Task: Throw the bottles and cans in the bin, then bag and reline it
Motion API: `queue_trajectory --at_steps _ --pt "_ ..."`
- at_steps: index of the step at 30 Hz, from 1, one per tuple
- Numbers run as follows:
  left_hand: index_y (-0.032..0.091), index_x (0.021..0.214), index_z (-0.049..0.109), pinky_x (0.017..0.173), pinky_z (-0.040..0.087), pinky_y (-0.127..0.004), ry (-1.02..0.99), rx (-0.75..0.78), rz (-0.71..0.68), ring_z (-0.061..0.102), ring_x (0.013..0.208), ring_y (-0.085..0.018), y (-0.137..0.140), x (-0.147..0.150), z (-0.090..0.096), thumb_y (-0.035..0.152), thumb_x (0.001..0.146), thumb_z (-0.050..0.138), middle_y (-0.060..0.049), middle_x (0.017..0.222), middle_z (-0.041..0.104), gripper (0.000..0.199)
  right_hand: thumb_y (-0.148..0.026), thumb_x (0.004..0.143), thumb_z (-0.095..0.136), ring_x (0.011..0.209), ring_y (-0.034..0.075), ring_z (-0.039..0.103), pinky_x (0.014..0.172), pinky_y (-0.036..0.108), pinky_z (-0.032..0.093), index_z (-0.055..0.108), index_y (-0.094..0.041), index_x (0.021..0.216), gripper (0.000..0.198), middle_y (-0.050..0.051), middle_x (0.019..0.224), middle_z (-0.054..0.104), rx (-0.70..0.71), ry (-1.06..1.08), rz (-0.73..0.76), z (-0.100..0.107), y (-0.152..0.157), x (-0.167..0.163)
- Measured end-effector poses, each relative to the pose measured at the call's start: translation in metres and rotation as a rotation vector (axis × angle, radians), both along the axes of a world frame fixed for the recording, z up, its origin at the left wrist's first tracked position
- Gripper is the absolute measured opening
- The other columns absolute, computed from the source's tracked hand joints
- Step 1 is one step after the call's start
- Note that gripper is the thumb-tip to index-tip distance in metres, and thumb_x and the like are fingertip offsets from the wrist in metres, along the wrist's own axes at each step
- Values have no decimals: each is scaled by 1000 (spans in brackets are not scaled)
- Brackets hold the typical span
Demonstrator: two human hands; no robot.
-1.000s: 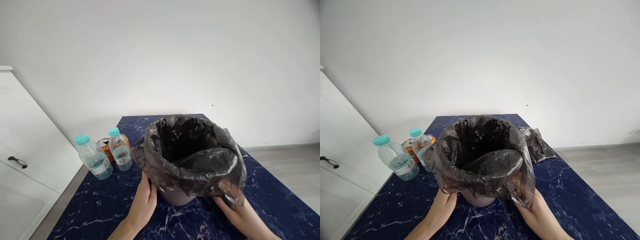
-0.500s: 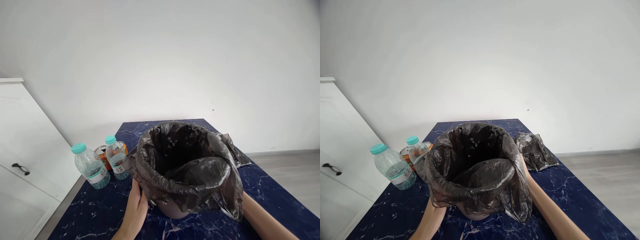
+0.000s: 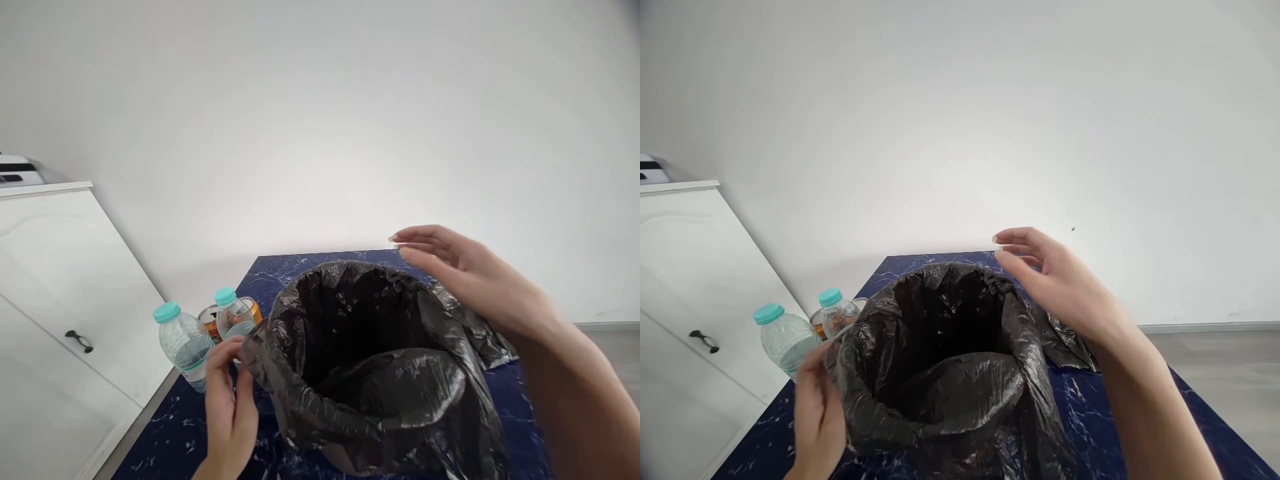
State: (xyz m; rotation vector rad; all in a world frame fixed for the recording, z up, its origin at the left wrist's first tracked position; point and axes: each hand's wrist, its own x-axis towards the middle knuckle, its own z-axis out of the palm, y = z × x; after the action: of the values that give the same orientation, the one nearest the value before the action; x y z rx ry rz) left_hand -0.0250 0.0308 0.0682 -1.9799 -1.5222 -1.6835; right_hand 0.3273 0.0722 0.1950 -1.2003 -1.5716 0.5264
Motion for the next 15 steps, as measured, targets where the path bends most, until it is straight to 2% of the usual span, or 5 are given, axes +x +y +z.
queue_trajectory --at_steps 2,5,8,12,15 --pt "31 123 51 94 61 -51 -2 71 37 65 111 -31 6 -6 32 36 111 48 -8 120 56 14 -72 94 68 139 41 64 117 68 52 69 -30 140 62 13 148 70 -70 -121 18 3 -10 -4" --pt "25 122 55 103 54 -56 106 162 161 59 124 -37 20 -14 82 36 104 57 -13 124 56 22 -78 96 62 147 40 58 120 66 51 63 -34 149 69 10 158 63 -137 -188 9 5 -19 -7" --pt "23 134 59 116 49 -60 256 -63 283 52 143 -42 35 -17 118 46 103 52 -16 139 61 39 -80 96 59 148 40 57 115 63 55 61 -39 150 68 6 160 62 -124 -221 -27 6 -24 -9" --pt "13 154 52 117 47 -65 445 -397 357 51 148 -47 45 -16 129 61 103 38 -22 151 63 72 -81 98 53 145 42 60 101 58 63 61 -40 150 67 5 159 63 -129 -304 -52 5 -29 -15" --pt "10 155 54 120 44 -67 567 -489 301 57 146 -47 43 -17 124 57 105 29 -23 147 69 74 -84 97 51 140 42 63 98 58 64 60 -42 151 69 3 159 63 -161 -318 -72 4 -29 -20"
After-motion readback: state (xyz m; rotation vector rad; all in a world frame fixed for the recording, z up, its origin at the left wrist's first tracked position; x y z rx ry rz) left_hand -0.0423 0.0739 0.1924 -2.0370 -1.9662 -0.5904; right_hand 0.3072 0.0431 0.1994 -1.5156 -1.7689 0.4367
